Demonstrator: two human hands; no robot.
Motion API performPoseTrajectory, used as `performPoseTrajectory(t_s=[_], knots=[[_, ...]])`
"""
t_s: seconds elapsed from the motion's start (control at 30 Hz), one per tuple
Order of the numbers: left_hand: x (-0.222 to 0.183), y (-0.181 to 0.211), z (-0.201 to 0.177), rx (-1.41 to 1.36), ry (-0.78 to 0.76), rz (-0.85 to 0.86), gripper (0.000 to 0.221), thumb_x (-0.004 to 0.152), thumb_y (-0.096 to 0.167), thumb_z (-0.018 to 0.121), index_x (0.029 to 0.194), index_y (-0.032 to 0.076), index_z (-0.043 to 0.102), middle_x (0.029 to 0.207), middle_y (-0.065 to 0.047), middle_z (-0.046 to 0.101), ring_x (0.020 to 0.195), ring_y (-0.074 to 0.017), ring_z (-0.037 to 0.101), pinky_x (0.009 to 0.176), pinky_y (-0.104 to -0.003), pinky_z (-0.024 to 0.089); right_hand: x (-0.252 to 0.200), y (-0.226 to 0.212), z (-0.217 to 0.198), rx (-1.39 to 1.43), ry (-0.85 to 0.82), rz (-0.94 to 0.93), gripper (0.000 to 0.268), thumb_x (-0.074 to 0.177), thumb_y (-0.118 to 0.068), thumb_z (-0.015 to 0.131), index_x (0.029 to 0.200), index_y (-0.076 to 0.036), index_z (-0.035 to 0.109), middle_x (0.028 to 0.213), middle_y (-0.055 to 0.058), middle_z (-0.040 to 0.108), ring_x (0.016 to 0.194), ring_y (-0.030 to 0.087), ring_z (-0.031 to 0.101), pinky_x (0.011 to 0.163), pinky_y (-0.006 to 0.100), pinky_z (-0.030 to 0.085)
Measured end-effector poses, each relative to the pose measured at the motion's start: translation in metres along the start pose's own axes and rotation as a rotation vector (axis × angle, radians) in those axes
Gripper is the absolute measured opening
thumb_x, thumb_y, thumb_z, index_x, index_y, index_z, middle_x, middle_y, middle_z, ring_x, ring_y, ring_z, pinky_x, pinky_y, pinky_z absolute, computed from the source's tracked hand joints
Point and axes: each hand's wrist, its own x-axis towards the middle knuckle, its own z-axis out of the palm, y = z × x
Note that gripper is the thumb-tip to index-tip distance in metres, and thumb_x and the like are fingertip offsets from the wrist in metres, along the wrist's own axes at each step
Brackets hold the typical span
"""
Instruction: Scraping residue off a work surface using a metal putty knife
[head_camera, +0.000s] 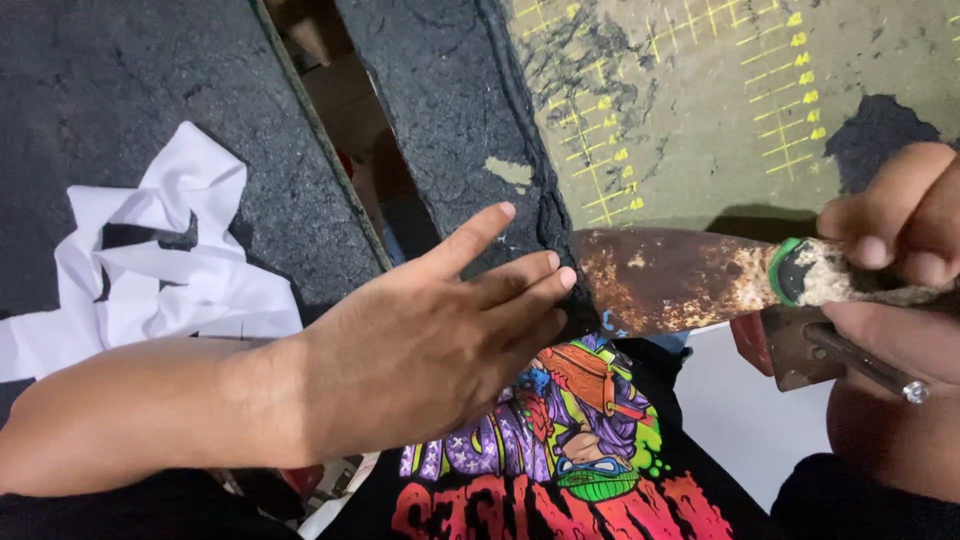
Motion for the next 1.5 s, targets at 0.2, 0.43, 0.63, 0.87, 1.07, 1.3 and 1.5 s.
performPoseTrajectory(t_s=[0.2, 0.43, 0.63, 0.87, 1.07, 1.3, 1.5], knots=[[0.000, 0.011, -0.002, 0.093, 0.048, -0.056, 0.055, 0.100, 0.031, 0.040, 0.148, 0.007, 0.053, 0.152, -0.016, 0.055, 0.142, -0.0304, 0.051, 0.123, -0.056, 0.028, -0.001, -0.014, -0.035, 0.980, 0.839, 0.545, 0.011, 0.089, -0.006, 0.080, 0.091, 0.005, 0.078, 0.083, 0.023, 0.080, 0.072, 0.031, 0.078, 0.071, 0.044, 0.068], [-0.001, 0.015, -0.005, 0.064, 0.104, -0.071, 0.053, 0.105, 0.037, 0.044, 0.146, 0.005, 0.055, 0.144, -0.019, 0.062, 0.130, -0.0347, 0.062, 0.116, -0.054, 0.038, 0.040, -0.042, -0.044, 0.676, 0.421, 1.364, 0.023, 0.077, -0.044, 0.070, 0.062, -0.049, 0.053, 0.059, -0.038, 0.048, 0.050, -0.014, 0.051, 0.045, 0.003, 0.052], [0.014, -0.015, -0.015, -0.046, 0.333, 0.020, 0.036, 0.098, 0.029, 0.076, 0.133, 0.021, 0.073, 0.131, -0.001, 0.077, 0.126, -0.0217, 0.070, 0.113, -0.038, 0.051, 0.063, 0.013, -0.080, 0.198, -0.375, 0.080, 0.019, 0.092, -0.014, 0.067, 0.106, -0.019, 0.055, 0.105, -0.005, 0.052, 0.101, 0.002, 0.048, 0.057, 0.003, 0.050], [0.015, -0.044, 0.021, -0.127, 0.126, 0.006, 0.073, 0.099, 0.057, 0.044, 0.155, 0.009, 0.046, 0.162, -0.014, 0.042, 0.153, -0.0298, 0.035, 0.127, -0.056, 0.014, 0.080, 0.017, -0.025, 0.105, -0.297, -0.131, 0.022, 0.102, -0.037, 0.071, 0.106, -0.025, 0.053, 0.107, -0.012, 0.050, 0.100, 0.000, 0.052, 0.091, 0.016, 0.049], [0.015, -0.041, 0.008, -0.107, 0.195, 0.022, 0.057, 0.103, 0.043, 0.051, 0.141, 0.002, 0.062, 0.146, -0.019, 0.061, 0.140, -0.0335, 0.054, 0.124, -0.058, 0.026, 0.077, 0.018, -0.003, 0.158, -0.186, -0.157, 0.008, 0.117, -0.041, 0.055, 0.113, -0.035, 0.057, 0.096, -0.015, 0.038, 0.082, 0.003, 0.042, 0.097, 0.027, 0.040], [0.014, -0.042, -0.001, 0.006, 0.188, 0.011, 0.057, 0.100, 0.049, 0.048, 0.136, 0.008, 0.066, 0.136, -0.012, 0.065, 0.135, -0.0290, 0.056, 0.123, -0.059, 0.030, 0.059, -0.009, 0.031, 0.007, -0.072, -0.046, 0.027, 0.105, -0.039, 0.052, 0.084, -0.029, 0.039, 0.081, -0.014, 0.032, 0.070, 0.001, 0.034, 0.084, 0.023, 0.034], [0.015, -0.040, -0.001, 0.075, 0.114, 0.017, 0.062, 0.099, 0.059, 0.044, 0.136, 0.014, 0.066, 0.138, -0.010, 0.062, 0.136, -0.0286, 0.051, 0.122, -0.065, 0.027, 0.048, -0.011, 0.035, -0.215, -0.184, -0.116, 0.048, 0.063, 0.003, 0.058, 0.085, -0.031, 0.031, 0.073, -0.018, 0.028, 0.062, -0.002, 0.027, 0.068, 0.018, 0.028]])
